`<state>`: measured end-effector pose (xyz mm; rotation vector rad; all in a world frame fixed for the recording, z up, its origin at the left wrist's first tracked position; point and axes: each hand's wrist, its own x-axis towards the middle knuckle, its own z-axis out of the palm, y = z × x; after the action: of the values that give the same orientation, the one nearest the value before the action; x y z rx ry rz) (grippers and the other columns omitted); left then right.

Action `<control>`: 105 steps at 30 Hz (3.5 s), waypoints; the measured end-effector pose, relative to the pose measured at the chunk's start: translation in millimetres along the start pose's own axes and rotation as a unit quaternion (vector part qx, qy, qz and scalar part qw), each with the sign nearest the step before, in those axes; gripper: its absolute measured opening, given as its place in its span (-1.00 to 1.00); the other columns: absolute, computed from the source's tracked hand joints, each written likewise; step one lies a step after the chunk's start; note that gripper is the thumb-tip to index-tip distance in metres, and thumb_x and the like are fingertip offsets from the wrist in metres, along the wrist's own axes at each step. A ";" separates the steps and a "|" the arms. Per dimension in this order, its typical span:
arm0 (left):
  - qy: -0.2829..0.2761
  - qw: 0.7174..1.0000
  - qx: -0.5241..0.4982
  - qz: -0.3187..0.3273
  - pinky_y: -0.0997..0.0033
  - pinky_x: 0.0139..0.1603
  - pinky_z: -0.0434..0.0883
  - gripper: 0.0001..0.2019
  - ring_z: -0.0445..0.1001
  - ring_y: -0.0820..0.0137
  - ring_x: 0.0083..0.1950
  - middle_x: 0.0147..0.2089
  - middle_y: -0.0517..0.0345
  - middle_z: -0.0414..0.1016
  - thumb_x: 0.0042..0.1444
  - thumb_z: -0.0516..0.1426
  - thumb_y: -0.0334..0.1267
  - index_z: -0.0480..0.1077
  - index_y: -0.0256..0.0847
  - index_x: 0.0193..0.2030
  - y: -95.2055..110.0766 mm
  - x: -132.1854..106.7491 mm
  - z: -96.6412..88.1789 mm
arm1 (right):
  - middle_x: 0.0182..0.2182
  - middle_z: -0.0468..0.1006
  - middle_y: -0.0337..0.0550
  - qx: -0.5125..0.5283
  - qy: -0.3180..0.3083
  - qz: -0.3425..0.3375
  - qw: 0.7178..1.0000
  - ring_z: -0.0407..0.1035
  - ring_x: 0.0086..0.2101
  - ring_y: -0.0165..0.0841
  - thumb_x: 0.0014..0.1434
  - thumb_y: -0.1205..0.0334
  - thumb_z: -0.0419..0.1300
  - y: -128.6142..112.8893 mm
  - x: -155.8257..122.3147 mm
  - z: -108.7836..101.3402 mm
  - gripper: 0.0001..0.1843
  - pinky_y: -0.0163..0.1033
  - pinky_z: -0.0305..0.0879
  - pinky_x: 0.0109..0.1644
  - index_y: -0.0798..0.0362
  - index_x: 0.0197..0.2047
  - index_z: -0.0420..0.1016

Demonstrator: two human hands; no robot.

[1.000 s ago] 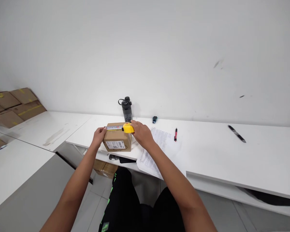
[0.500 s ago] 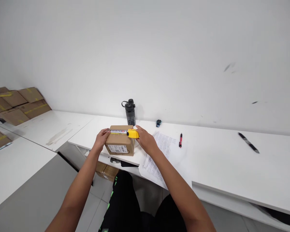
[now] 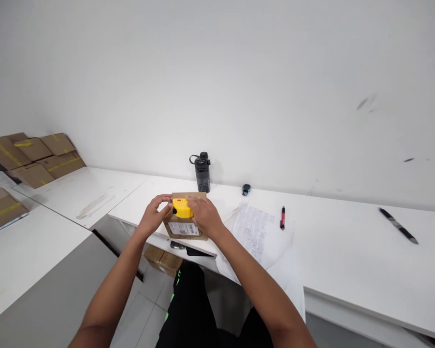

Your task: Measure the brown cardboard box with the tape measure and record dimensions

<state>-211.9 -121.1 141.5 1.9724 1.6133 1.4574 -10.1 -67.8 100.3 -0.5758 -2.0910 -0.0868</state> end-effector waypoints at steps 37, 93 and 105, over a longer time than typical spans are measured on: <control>-0.296 0.895 0.333 0.036 0.18 -0.04 0.14 -0.73 0.26 0.17 -0.03 -0.08 0.04 0.34 0.09 0.01 -0.35 0.37 -0.10 -0.08 -19.2 -64.1 124.8 | -0.27 0.60 -0.12 0.153 0.129 0.631 0.749 0.50 -0.24 -0.08 -0.16 -0.14 0.35 -139.8 -251.1 -46.2 -0.43 -0.09 0.48 -0.21 -0.04 -0.12 0.40; -0.297 0.879 -0.333 -0.171 0.48 -0.41 0.34 -0.57 0.42 0.43 -0.42 -0.40 0.25 0.44 0.16 0.07 0.05 0.28 -0.14 0.07 7.5 34.1 304.3 | -0.60 0.42 -0.30 0.132 0.100 0.488 0.857 0.30 -0.54 -0.43 0.12 -0.16 0.18 193.7 -159.8 -121.6 -0.61 -0.31 0.24 -0.42 0.04 -0.35 0.45; -0.228 0.905 -0.317 -0.169 0.39 -0.20 0.45 -0.60 0.51 0.33 -0.18 -0.13 0.05 0.56 0.17 0.10 -0.01 0.45 -0.20 0.03 2.1 31.8 305.4 | -0.46 0.52 -0.17 0.125 0.053 0.522 0.842 0.38 -0.39 -0.30 0.18 -0.15 0.08 193.3 -161.4 -97.4 -0.57 -0.22 0.26 -0.27 0.03 -0.41 0.48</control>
<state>22.6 27.5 10.3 1.4256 1.0290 1.0843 222.8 17.3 -6.8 -1.4175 -1.3980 0.7486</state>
